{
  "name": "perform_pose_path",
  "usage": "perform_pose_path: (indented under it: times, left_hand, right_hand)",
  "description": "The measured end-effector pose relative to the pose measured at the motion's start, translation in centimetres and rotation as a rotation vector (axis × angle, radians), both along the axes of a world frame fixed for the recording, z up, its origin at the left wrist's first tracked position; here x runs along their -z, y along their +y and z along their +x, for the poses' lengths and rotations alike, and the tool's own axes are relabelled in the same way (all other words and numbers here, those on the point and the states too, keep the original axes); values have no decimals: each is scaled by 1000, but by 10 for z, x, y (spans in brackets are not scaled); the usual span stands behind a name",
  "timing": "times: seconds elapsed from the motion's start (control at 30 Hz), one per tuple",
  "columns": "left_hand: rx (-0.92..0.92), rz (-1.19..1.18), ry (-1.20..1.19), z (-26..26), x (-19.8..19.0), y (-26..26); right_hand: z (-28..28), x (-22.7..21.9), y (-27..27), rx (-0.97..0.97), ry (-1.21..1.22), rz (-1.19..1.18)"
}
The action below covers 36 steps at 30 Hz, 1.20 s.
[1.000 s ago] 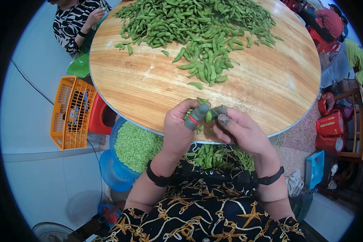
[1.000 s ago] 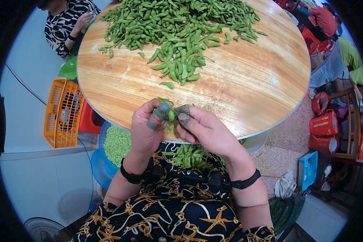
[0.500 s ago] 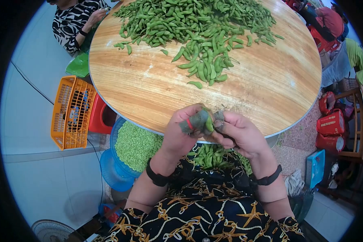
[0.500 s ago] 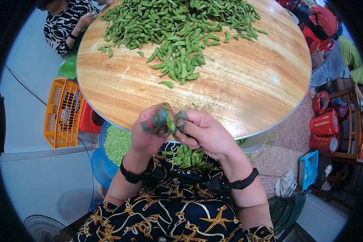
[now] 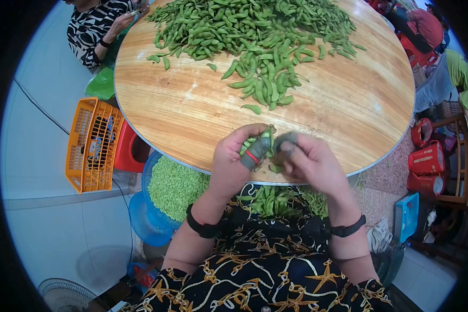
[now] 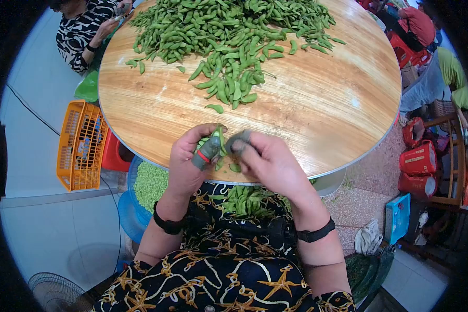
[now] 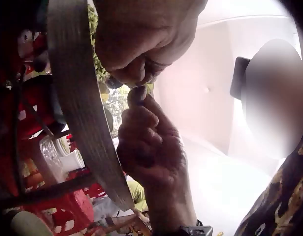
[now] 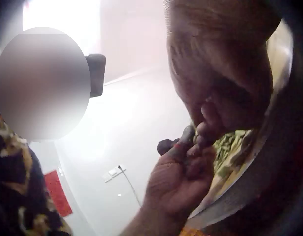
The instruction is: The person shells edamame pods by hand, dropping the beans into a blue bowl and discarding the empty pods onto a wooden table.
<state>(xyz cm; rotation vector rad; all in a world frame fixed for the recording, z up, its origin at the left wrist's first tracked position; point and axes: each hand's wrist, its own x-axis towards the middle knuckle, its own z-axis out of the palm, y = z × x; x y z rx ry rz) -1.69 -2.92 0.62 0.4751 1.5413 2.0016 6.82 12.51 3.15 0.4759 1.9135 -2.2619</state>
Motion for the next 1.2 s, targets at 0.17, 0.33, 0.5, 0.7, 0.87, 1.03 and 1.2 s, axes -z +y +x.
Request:
perform_pose_path:
  times: [0.17, 0.33, 0.5, 0.7, 0.87, 1.03, 1.2]
  left_hand:
    - [39, -315, 617, 0, -13, 4]
    - [119, -178, 1085, -12, -3, -2]
    - [107, -54, 799, -14, 0, 4]
    - [141, 75, 66, -15, -6, 17]
    - [150, 278, -306, -18, 0, 13]
    - [184, 277, -368, -20, -4, 5]
    - [291, 132, -344, -19, -9, -9]
  right_hand:
    - [-7, 8, 7, 75, 235, 188]
    - [-6, 11, 7, 37, 75, -442]
    - [-15, 9, 12, -8, 6, -820]
    - [-36, -13, 17, 28, 106, 67]
    - [-47, -8, 11, -18, 162, 213]
    - [-49, -11, 7, -55, 182, 290]
    - [-49, -19, 6, -114, 340, 401]
